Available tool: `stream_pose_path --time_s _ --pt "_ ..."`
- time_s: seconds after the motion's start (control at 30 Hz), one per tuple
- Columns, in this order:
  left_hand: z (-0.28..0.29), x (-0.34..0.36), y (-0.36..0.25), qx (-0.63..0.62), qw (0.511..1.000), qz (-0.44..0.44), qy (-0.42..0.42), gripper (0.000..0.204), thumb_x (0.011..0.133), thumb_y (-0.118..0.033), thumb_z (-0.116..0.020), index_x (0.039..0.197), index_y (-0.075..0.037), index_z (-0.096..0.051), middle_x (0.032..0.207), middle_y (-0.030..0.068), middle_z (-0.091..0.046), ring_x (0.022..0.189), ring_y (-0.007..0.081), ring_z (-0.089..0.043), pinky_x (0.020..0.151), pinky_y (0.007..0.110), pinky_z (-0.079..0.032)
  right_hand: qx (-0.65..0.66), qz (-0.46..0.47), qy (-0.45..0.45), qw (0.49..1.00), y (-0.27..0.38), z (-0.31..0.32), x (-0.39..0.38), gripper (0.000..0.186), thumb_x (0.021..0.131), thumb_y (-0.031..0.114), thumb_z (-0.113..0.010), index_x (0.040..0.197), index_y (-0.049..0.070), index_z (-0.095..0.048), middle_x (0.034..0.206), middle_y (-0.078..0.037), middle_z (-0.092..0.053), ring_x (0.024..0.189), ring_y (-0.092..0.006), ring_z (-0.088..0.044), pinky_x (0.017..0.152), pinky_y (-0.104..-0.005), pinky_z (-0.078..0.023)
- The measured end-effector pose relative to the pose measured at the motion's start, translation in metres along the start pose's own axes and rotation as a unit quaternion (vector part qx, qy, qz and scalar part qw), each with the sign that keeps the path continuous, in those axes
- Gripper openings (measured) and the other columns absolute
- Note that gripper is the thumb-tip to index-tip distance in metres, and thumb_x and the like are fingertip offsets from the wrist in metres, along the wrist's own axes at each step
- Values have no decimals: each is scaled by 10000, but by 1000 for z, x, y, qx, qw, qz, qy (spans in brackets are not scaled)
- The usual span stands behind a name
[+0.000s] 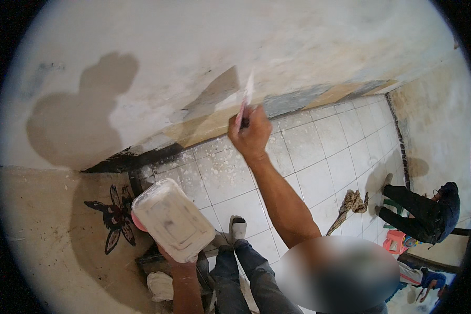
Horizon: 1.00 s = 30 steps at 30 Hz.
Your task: The person applies putty to a wall using a scraper, repeatedly dipping the tool into a container to gather more material and spreading it over the wall surface.
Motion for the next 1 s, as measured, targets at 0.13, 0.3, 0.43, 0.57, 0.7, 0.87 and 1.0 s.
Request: stream_pose_path --time_s 0.13,0.3,0.43,0.57,0.7,0.87,1.0 --pt "7 -1 -3 -3 1000 0 1 680 999 -618 -344 1537 -205 -293 1543 47 -370 1377 317 -424 1092 549 -416 -19 -29 -74 997 -8 -3 39 184 777 101 -680 912 40 -571 775 -141 -563 668 -330 -598 563 -428 -498" --pt "9 -1 -1 0 1000 5 7 685 998 -621 -343 1542 -208 -285 1552 46 -359 1384 318 -417 1095 551 -412 -56 175 99 978 23 -57 38 251 717 42 -681 945 60 -577 877 -134 -590 780 -344 -639 603 -438 -528" --pt "12 1 -2 2 1000 2 19 689 997 -624 -342 1546 -211 -278 1559 44 -351 1390 319 -411 1097 552 -410 24 16 127 991 -9 -33 -30 312 761 -20 -644 1056 60 -580 985 -146 -643 806 -325 -659 645 -385 -554" --pt "20 3 -3 10 999 3 33 694 996 -626 -341 1550 -213 -271 1566 43 -343 1396 320 -404 1099 554 -407 259 -313 -67 911 -57 -5 -16 211 825 -5 -599 1030 16 -554 837 -114 -617 691 -244 -633 653 -372 -535" --pt "17 4 -1 59 991 6 119 698 995 -629 -340 1554 -216 -264 1573 41 -334 1402 321 -398 1101 555 -404 414 -386 -150 810 -37 -2 55 162 802 41 -620 936 0 -538 796 -137 -565 714 -265 -602 681 -444 -522" --pt "15 0 3 5 1000 0 19 692 996 -624 -341 1549 -212 -273 1568 43 -344 1395 323 -406 1097 559 -407 58 61 -10 996 62 -38 71 244 755 46 -676 955 64 -537 908 -108 -583 780 -281 -639 631 -380 -554" --pt "8 -4 5 1 1000 -1 1 688 997 -621 -342 1545 -210 -281 1563 44 -352 1390 325 -413 1094 561 -409 24 338 174 924 96 -68 -14 210 792 137 -637 995 91 -613 958 -129 -636 819 -322 -665 721 -423 -587"
Point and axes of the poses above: each hand's wrist, its own x-axis towards the middle knuckle, its own z-axis out of the back of the hand, y = z × x, the point moved 4 cm from there along x, towards the middle knuckle
